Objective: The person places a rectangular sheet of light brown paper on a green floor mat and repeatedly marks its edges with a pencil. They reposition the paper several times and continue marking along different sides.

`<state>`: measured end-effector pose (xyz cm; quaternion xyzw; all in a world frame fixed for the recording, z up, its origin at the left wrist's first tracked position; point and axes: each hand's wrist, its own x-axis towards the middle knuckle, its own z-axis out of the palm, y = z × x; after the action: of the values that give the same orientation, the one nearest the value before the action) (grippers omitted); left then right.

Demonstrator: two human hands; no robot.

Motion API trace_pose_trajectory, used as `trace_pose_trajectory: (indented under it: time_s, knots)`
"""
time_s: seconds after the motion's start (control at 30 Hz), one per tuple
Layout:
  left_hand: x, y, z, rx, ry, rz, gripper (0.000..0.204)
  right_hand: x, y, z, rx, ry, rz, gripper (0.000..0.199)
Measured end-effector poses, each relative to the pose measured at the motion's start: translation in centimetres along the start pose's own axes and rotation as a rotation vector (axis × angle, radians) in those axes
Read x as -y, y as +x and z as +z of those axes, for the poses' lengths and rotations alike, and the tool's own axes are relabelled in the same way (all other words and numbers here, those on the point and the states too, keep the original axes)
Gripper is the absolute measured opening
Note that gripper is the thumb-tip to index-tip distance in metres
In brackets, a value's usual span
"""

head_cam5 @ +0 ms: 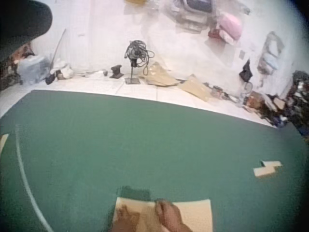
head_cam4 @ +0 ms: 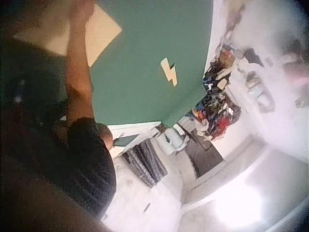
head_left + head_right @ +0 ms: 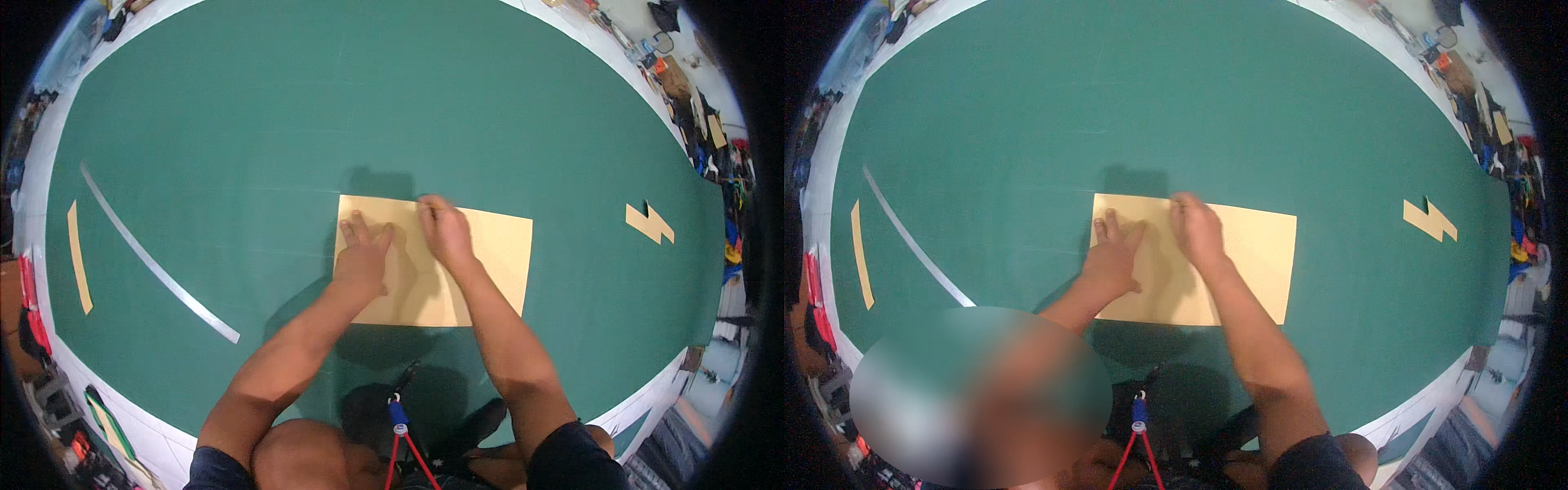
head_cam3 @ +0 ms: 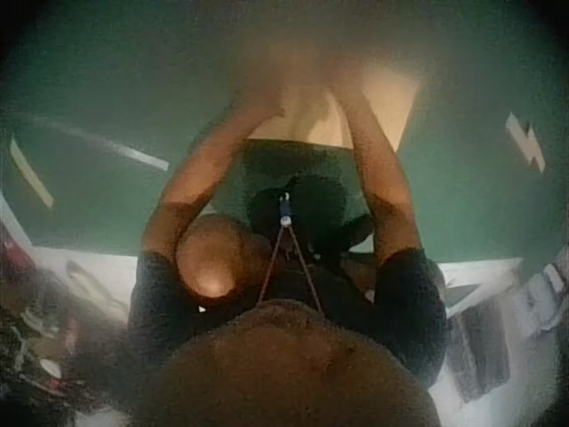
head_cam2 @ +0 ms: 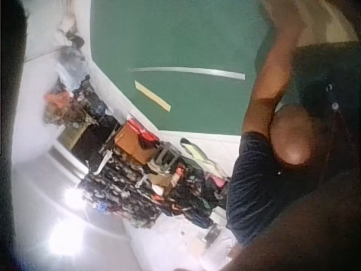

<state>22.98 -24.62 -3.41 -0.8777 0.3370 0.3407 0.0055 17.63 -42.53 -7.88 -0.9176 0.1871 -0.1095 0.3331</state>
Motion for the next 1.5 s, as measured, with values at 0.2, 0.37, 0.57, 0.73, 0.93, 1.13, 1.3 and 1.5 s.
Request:
trace_pose_trajectory:
  time_s: [0.2,0.37,0.57,0.73,0.93,1.13,1.3,1.5]
  knots:
    - [-0.2,0.5,0.3,-0.016,0.017,-0.018,0.133,0.4,0.7,0.8,0.017,0.078,-0.019,0.024]
    - [-0.6,0.5,-0.1,0.007,0.015,-0.025,0.133,-4.1,-0.7,-3.5,-0.052,0.085,0.213,0.024]
    - [-0.4,0.2,-0.1,-0.017,0.026,-0.051,0.133,-9.0,-2.0,-9.2,-0.157,-0.013,0.368,0.027]
    - [-1.0,0.4,-0.8,0.030,0.062,-0.031,0.134,-9.3,-1.8,-8.3,-0.101,0.049,0.306,0.027]
    - [-0.5,0.4,-0.2,0.006,0.065,-0.027,0.137,-11.7,-2.4,-9.6,-0.165,0.061,0.376,0.026]
    - [-1.0,0.4,-0.8,0.023,0.067,-0.032,0.136,-18.4,-3.5,-13.0,-0.304,0.146,0.490,0.029]
    - [-0.9,0.0,-1.0,0.037,0.096,-0.067,0.136,-18.6,-3.3,-12.4,-0.333,0.207,0.556,0.027]
    - [-1.2,0.2,-1.1,0.041,0.118,-0.067,0.137,-18.3,-3.7,-12.4,-0.381,0.237,0.567,0.026]
